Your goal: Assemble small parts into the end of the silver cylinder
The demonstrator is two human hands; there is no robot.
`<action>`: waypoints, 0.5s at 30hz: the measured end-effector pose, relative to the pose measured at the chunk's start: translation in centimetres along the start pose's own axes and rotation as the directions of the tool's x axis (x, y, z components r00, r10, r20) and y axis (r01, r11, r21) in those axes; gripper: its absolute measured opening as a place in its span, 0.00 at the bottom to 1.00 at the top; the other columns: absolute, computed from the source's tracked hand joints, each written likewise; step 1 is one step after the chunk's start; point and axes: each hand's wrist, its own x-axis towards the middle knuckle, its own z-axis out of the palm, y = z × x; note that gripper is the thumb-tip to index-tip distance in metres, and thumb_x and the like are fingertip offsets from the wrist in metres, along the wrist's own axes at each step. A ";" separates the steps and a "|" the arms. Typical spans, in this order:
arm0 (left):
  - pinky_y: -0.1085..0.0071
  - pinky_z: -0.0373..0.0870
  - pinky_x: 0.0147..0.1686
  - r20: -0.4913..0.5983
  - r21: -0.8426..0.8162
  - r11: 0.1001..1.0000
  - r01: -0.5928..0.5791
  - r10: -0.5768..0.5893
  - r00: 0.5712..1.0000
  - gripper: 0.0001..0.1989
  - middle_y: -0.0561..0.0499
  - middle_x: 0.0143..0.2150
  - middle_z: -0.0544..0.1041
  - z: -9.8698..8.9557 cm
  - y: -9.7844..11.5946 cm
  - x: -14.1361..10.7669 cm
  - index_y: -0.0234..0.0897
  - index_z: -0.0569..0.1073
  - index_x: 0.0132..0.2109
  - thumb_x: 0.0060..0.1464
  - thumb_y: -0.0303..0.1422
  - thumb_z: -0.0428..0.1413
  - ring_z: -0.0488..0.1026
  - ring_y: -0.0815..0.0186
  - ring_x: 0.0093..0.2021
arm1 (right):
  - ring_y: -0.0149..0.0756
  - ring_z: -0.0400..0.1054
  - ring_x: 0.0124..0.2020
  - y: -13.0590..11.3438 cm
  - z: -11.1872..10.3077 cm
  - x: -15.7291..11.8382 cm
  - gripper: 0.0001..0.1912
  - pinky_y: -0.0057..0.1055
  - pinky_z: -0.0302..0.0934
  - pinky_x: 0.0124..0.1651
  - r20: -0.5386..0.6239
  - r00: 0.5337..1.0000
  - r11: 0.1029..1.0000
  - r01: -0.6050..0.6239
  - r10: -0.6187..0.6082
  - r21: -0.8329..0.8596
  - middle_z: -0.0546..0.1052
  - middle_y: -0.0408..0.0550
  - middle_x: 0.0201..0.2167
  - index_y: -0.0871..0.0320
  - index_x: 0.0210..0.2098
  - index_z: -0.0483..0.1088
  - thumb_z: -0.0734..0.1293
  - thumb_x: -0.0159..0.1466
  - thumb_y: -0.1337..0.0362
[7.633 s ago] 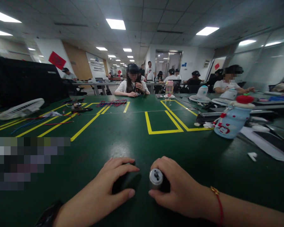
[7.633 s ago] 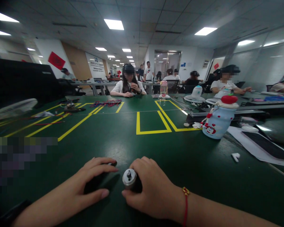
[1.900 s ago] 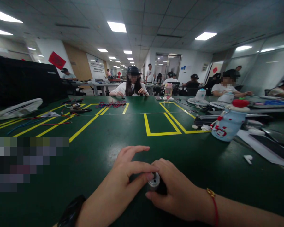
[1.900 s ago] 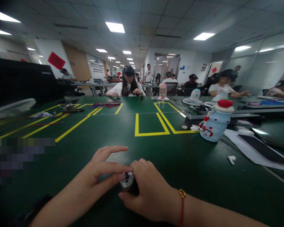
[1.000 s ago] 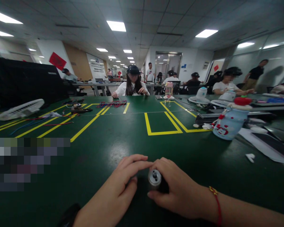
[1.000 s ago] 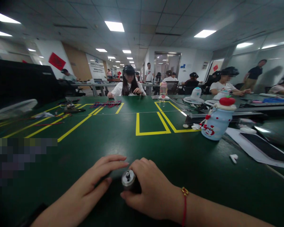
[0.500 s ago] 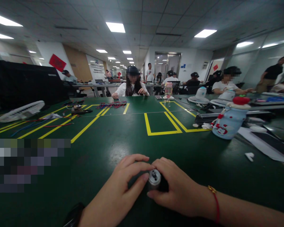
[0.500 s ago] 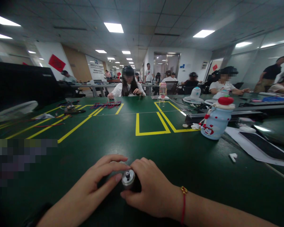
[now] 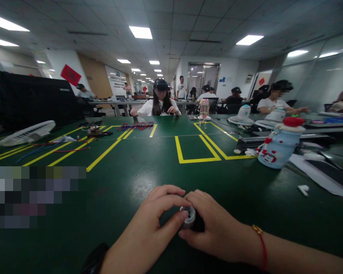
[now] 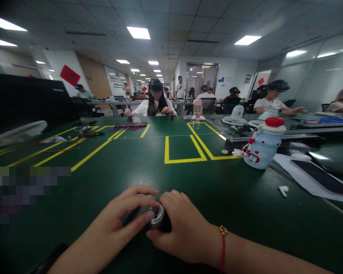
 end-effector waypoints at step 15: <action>0.64 0.66 0.54 -0.038 -0.091 0.995 0.038 -0.041 0.998 0.08 0.52 0.47 0.76 0.0 0.0 -0.2 0.42 0.77 0.40 0.57 0.25 0.56 0.72 0.62 0.50 | 0.39 0.60 0.37 0.1 -0.1 0.0 0.13 0.35 0.55 0.40 0.018 1.000 1.000 -0.002 0.002 -0.005 0.70 0.46 0.37 0.57 0.39 0.65 0.70 0.56 0.64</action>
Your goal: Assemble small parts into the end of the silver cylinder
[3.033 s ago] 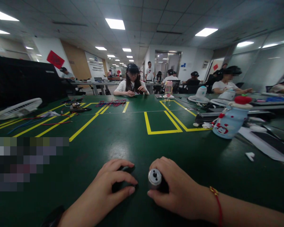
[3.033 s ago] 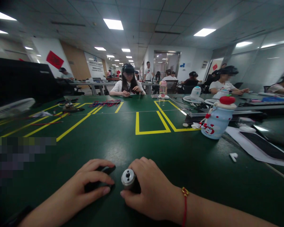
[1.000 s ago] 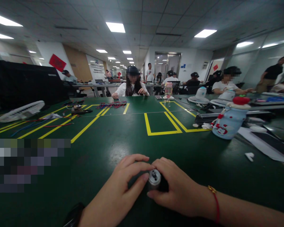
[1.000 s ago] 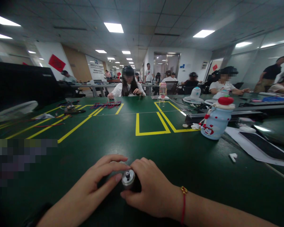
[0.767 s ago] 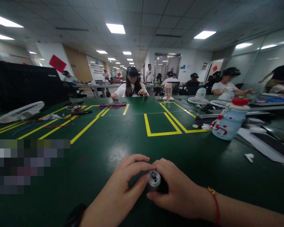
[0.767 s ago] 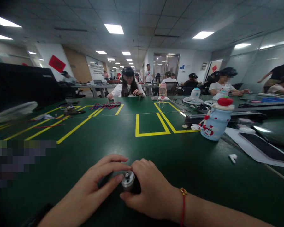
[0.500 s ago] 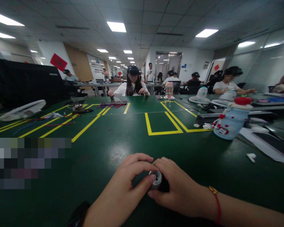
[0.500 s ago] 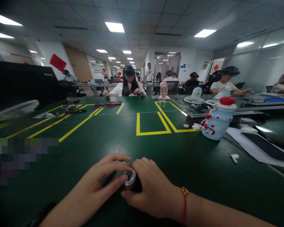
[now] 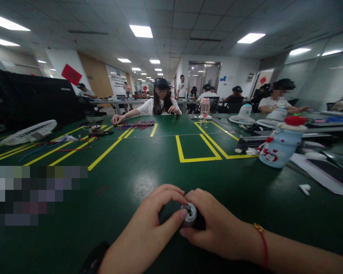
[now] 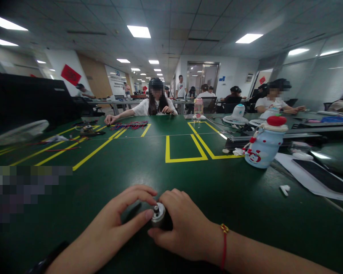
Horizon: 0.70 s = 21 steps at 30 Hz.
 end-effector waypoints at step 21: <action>0.62 0.68 0.52 -0.063 0.050 0.999 0.011 -0.008 0.998 0.07 0.51 0.47 0.77 -2.5 -1.3 0.3 0.43 0.79 0.39 0.60 0.32 0.56 0.74 0.60 0.49 | 0.38 0.60 0.36 -0.6 -0.5 -0.1 0.14 0.35 0.55 0.40 -0.006 1.000 1.000 -0.023 0.023 0.013 0.70 0.45 0.36 0.57 0.38 0.65 0.72 0.55 0.64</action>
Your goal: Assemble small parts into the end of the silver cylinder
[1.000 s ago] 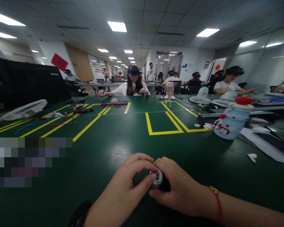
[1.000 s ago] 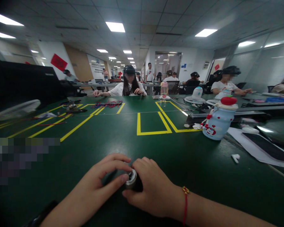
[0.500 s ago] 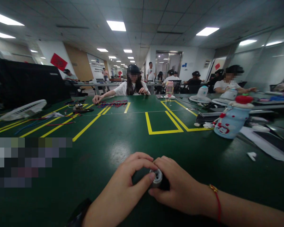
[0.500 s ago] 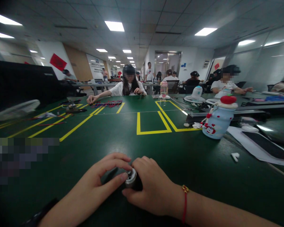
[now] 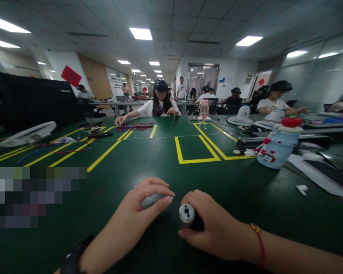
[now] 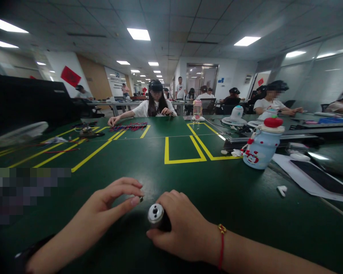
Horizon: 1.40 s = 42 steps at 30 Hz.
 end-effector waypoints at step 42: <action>0.45 0.57 0.58 0.248 0.386 0.922 -0.008 -0.095 0.964 0.12 0.52 0.59 0.71 -0.6 -4.4 -2.3 0.53 0.76 0.46 0.54 0.34 0.61 0.65 0.50 0.59 | 0.38 0.60 0.37 0.0 0.2 0.0 0.14 0.36 0.55 0.40 0.003 1.000 1.000 -0.015 0.015 0.004 0.71 0.45 0.37 0.57 0.39 0.66 0.72 0.55 0.64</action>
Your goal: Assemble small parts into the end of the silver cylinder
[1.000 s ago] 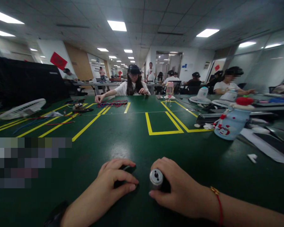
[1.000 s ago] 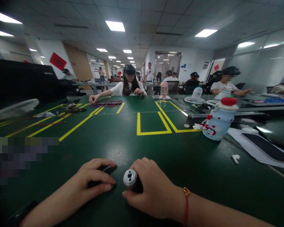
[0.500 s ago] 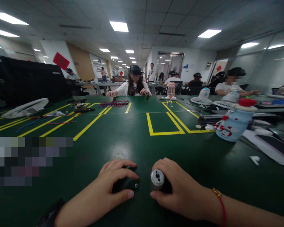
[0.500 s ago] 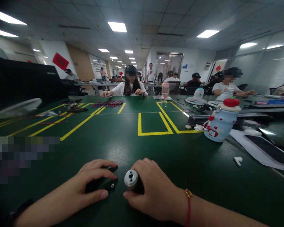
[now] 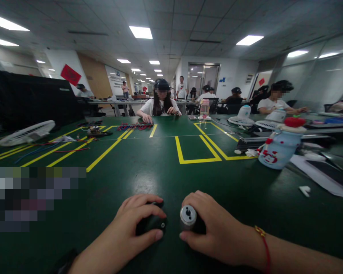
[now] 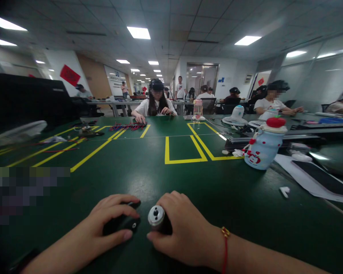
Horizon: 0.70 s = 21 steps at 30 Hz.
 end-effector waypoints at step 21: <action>0.44 0.60 0.56 -0.065 -0.014 1.000 0.001 -0.001 0.998 0.09 0.53 0.56 0.74 0.2 0.5 0.0 0.52 0.80 0.39 0.53 0.30 0.61 0.67 0.50 0.57 | 0.38 0.61 0.37 0.0 -0.2 0.1 0.14 0.36 0.56 0.41 -0.001 1.000 1.000 0.001 -0.001 -0.019 0.70 0.46 0.37 0.57 0.38 0.66 0.72 0.55 0.63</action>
